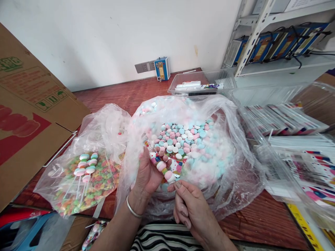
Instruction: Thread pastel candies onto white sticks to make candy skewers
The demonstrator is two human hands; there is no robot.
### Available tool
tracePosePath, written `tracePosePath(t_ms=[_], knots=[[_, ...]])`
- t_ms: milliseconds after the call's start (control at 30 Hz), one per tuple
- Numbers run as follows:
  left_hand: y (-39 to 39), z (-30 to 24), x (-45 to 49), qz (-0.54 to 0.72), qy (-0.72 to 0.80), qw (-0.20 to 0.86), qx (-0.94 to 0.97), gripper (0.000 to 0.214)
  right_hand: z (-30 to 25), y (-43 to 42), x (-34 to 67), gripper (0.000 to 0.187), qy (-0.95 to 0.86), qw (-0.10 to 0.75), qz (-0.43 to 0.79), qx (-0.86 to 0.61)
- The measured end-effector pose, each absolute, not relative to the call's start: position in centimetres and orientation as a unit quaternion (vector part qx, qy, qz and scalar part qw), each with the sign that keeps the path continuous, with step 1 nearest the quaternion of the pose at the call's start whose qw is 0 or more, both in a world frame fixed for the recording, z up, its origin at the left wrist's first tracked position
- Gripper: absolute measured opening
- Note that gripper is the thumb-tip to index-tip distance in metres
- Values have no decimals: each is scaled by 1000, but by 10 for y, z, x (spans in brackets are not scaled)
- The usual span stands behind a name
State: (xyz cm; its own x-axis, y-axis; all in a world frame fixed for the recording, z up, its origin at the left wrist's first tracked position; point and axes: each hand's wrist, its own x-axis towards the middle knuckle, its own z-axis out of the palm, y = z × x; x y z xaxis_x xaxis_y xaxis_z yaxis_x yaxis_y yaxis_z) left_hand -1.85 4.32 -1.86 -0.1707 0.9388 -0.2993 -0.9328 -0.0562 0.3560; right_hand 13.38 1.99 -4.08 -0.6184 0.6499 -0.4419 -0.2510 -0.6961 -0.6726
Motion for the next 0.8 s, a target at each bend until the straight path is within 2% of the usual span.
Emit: tracePosePath(t_ms=[167,267,400,533,667,800], knots=[[40,-20,-23,721,208,659,49,18,-44,21,133,32,-297,275,846,-348],[41,-23,-21,725,240,642,65,20,-52,19,134,38,-377,297,792,-378],[42,-25,-16,727,314,605,89,25,-54,19,139,35,-574,333,618,-422],[43,-23,-18,705,317,630,74,32,-48,22,144,29,-695,348,458,-432],[46,-22,-24,722,288,626,52,26,-46,23,144,29,-711,331,456,-421],[46,-21,-25,726,291,621,56,23,-51,20,144,32,-673,318,522,-417]])
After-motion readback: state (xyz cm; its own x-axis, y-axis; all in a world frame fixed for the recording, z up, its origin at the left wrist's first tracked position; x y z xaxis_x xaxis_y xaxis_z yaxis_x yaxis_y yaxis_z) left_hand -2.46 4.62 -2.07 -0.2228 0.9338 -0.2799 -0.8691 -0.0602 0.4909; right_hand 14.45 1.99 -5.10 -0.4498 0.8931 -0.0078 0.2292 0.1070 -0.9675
